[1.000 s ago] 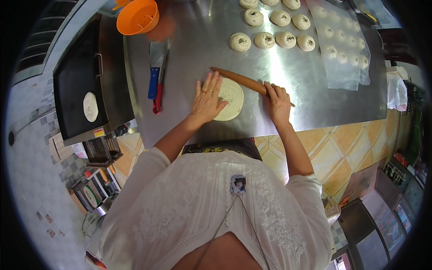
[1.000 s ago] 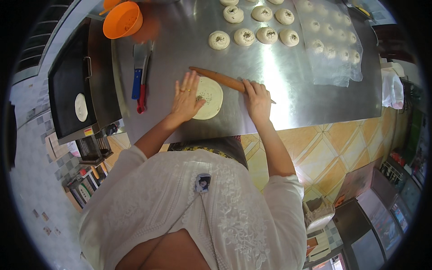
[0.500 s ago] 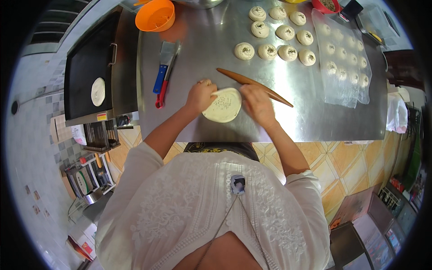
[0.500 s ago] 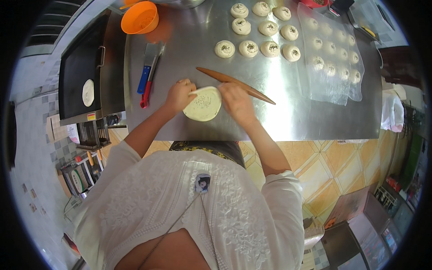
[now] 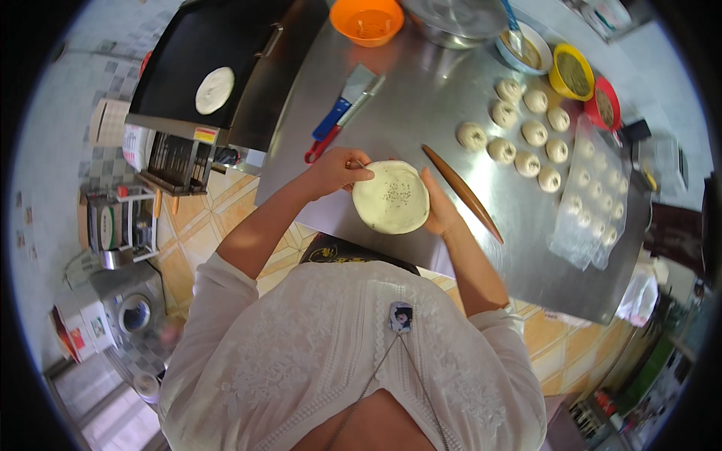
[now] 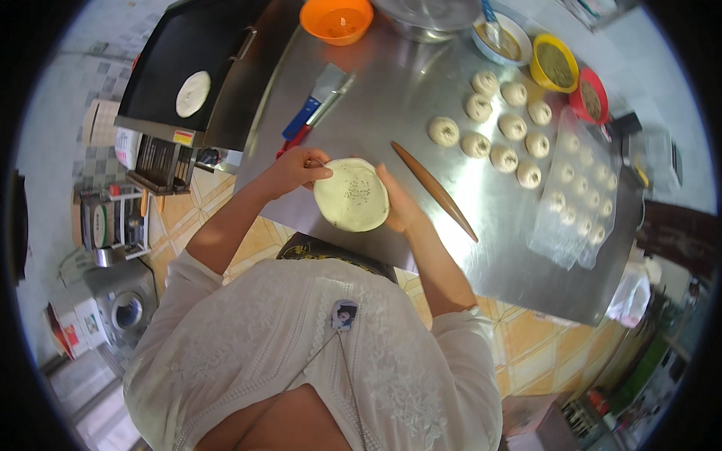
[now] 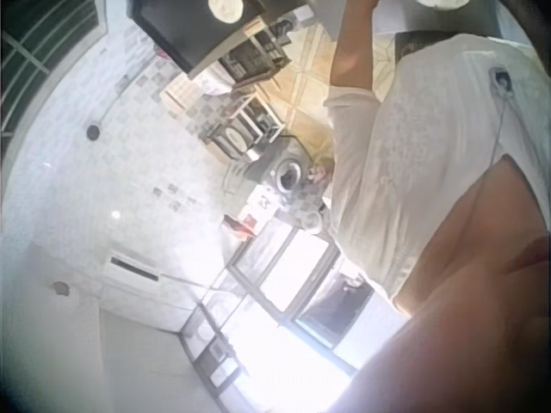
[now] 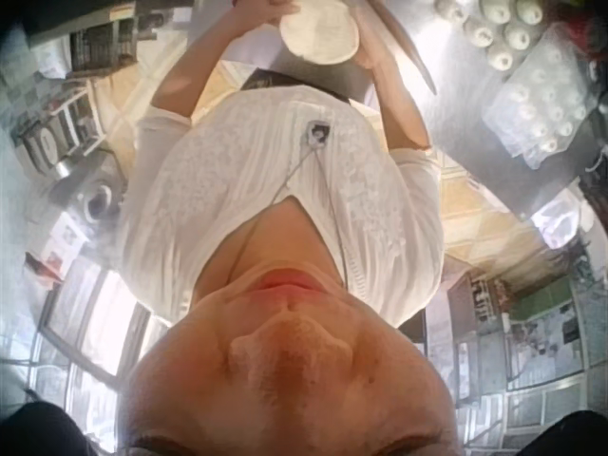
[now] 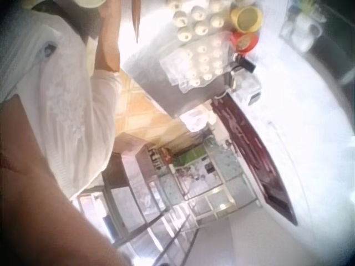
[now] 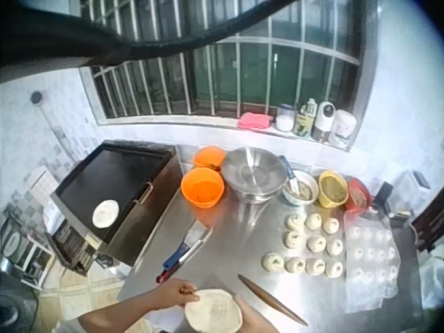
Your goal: The person rolls out small dough balls into flat circles using a wooden rolling pin on a stainless steel countertop. They then transfer the flattened dough onto a large flat-top griddle to cook, repeating the process with multiple dough pieces.
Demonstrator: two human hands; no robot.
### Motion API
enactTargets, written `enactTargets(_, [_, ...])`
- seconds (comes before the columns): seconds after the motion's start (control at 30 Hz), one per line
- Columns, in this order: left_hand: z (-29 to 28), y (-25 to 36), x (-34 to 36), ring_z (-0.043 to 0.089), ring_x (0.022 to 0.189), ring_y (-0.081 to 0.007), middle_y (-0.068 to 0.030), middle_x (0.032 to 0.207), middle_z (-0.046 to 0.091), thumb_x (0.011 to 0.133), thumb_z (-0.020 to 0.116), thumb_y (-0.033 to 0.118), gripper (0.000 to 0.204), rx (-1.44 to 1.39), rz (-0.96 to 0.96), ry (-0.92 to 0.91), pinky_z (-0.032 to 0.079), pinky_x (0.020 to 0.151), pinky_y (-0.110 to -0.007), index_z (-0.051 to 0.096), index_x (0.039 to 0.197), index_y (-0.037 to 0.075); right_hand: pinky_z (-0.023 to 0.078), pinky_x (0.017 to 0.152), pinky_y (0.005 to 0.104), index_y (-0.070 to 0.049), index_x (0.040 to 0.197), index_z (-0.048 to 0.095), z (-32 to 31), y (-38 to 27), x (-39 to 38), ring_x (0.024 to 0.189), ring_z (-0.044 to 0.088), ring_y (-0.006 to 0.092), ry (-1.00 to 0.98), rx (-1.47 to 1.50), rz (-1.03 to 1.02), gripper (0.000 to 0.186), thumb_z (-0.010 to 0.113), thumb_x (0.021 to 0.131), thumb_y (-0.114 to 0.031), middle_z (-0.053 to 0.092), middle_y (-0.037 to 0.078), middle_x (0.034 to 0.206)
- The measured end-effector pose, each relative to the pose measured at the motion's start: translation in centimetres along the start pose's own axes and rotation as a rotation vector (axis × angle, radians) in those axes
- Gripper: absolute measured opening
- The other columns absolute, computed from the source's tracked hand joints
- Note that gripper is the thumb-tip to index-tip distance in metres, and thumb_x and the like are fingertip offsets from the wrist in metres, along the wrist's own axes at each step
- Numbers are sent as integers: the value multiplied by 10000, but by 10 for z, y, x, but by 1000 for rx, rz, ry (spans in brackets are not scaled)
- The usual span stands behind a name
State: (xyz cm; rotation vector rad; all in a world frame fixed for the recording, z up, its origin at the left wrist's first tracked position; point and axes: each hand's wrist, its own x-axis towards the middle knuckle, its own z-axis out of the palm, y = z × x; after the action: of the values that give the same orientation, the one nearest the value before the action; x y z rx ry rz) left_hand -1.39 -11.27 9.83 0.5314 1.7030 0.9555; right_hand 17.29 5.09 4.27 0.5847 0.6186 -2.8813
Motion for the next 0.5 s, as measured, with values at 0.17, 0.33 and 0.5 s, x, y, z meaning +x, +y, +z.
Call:
enactTargets(0.17, [-65,-39,-13,668,785,-114,-55,851,714,909,714,253,273,133,-28,61,546,692,-292,713,1061,26,389,1159,444,-68,1526,366,34,44,52,1399,458,271,101,85,98,649,369,1066,-526,456,119,1533])
enactTargets(0.33, [-186,-31,-35,725,785,-312,-132,844,738,857,714,236,208,495,407,643,577,735,-399,703,968,60,388,1157,497,-79,1540,354,96,9,137,1400,461,310,-40,-121,117,716,384,1037,-588,453,129,1539])
enactTargets(0.5, [-340,-30,-19,709,811,-344,-157,841,716,831,750,346,301,857,163,894,566,709,-446,679,901,62,408,1112,349,-55,1519,417,228,-52,274,1332,520,219,-66,-704,-200,534,473,1070,-339,520,94,1473])
